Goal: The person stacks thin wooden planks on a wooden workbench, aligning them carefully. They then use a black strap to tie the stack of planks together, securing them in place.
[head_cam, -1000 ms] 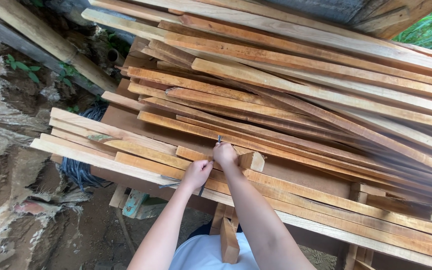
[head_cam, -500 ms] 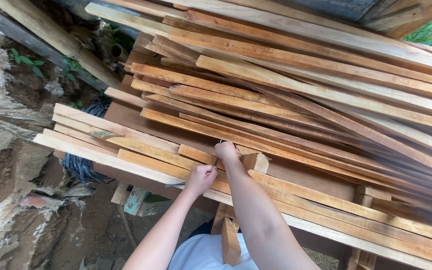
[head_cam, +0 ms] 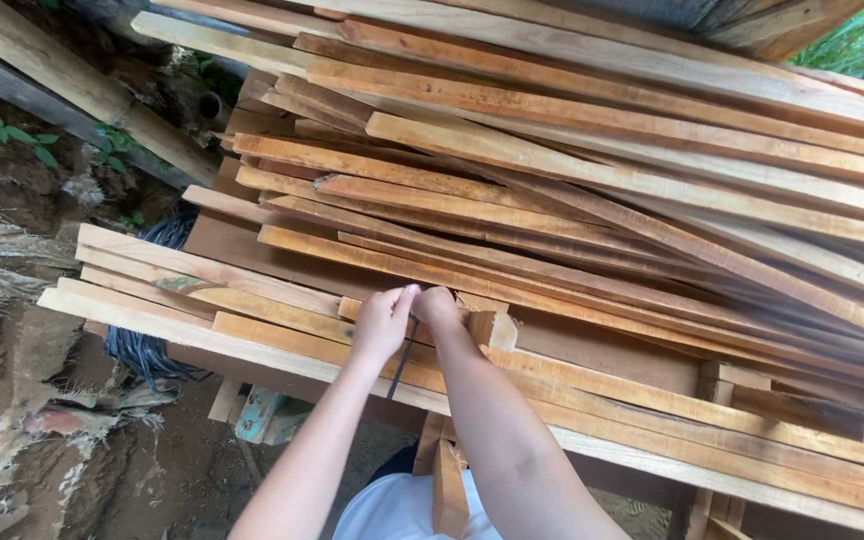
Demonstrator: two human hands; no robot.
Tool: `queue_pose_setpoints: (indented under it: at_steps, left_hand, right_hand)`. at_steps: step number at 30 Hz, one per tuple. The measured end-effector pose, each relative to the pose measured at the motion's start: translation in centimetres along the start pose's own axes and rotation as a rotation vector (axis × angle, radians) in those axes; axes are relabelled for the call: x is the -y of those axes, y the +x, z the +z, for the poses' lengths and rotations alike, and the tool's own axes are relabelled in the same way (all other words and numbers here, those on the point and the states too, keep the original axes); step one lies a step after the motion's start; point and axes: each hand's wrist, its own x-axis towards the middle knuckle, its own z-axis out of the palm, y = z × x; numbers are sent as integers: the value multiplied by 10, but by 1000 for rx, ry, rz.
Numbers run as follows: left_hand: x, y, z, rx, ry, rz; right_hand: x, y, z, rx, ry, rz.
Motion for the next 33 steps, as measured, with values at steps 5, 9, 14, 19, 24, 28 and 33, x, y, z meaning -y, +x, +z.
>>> queue_pose_setpoints:
  at_steps: [5, 9, 14, 19, 24, 28, 33]
  left_hand:
    - [36, 11, -6, 260, 1044, 146]
    - [47, 3, 16, 362, 981, 33]
    - [89, -9, 33, 186, 549, -112]
    - [53, -35, 26, 87, 512, -145]
    - [61, -36, 28, 44, 456, -89]
    - [59, -31, 25, 85, 469, -121]
    - [59, -23, 24, 117, 409, -175]
  right_hand:
    - [34, 84, 20, -312, 1844, 919]
    - [30, 103, 32, -121, 2803, 1368]
    - [34, 97, 12, -520, 2908, 1541]
    - [13, 26, -15, -568, 2703, 1547]
    - [28, 90, 10, -491, 1647, 1208]
    - [17, 118, 24, -225, 2184, 986]
    - [8, 63, 2, -108, 2342, 1025]
